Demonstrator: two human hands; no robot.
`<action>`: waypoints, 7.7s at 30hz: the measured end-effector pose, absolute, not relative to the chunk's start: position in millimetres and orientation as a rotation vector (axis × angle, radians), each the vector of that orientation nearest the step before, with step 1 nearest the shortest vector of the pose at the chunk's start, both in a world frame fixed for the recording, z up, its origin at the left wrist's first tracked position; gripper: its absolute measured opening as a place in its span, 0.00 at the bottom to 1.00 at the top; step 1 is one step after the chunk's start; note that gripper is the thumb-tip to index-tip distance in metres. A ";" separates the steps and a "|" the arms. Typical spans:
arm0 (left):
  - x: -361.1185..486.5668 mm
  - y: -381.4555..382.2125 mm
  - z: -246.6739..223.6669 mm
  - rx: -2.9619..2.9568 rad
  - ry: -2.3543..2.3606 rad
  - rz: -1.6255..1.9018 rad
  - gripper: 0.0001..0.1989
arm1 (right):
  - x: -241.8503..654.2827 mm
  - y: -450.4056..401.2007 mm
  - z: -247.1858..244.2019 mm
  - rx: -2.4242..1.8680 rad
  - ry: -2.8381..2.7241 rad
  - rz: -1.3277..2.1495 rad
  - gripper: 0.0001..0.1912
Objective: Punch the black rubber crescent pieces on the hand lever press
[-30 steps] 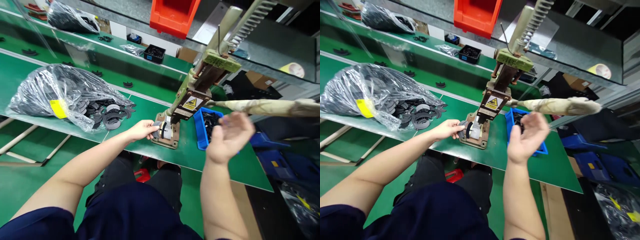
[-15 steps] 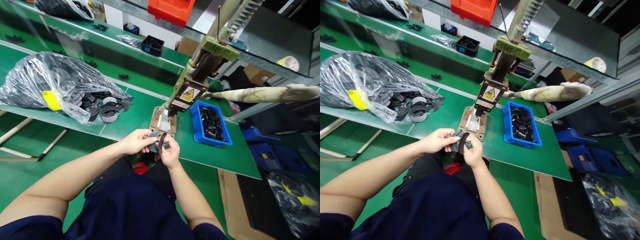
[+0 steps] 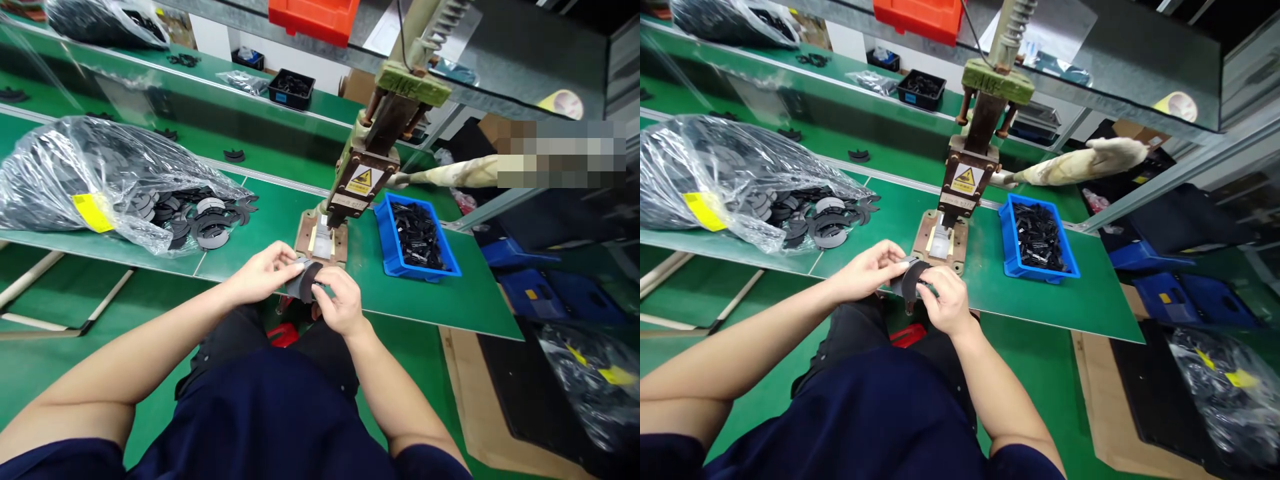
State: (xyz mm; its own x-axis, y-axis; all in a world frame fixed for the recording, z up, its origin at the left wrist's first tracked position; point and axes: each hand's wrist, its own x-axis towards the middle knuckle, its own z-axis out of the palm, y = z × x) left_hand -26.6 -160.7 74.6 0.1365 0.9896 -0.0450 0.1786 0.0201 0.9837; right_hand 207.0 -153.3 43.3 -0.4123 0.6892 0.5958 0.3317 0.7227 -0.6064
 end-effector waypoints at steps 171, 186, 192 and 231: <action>-181.7 59.6 14.6 2.476 1.953 -0.177 0.27 | 262.6 -94.0 90.8 -0.515 -1.618 -0.004 0.12; -173.2 63.5 40.0 2.563 1.815 -0.584 0.29 | 263.6 -91.2 90.3 -0.446 -1.635 0.008 0.14; -165.3 59.5 45.5 2.650 1.730 -0.540 0.15 | 263.8 -91.6 90.4 -0.453 -1.636 0.008 0.14; 17.5 37.8 14.0 1.321 1.338 0.615 0.24 | 259.1 -93.1 86.0 -0.477 -1.612 -0.055 0.13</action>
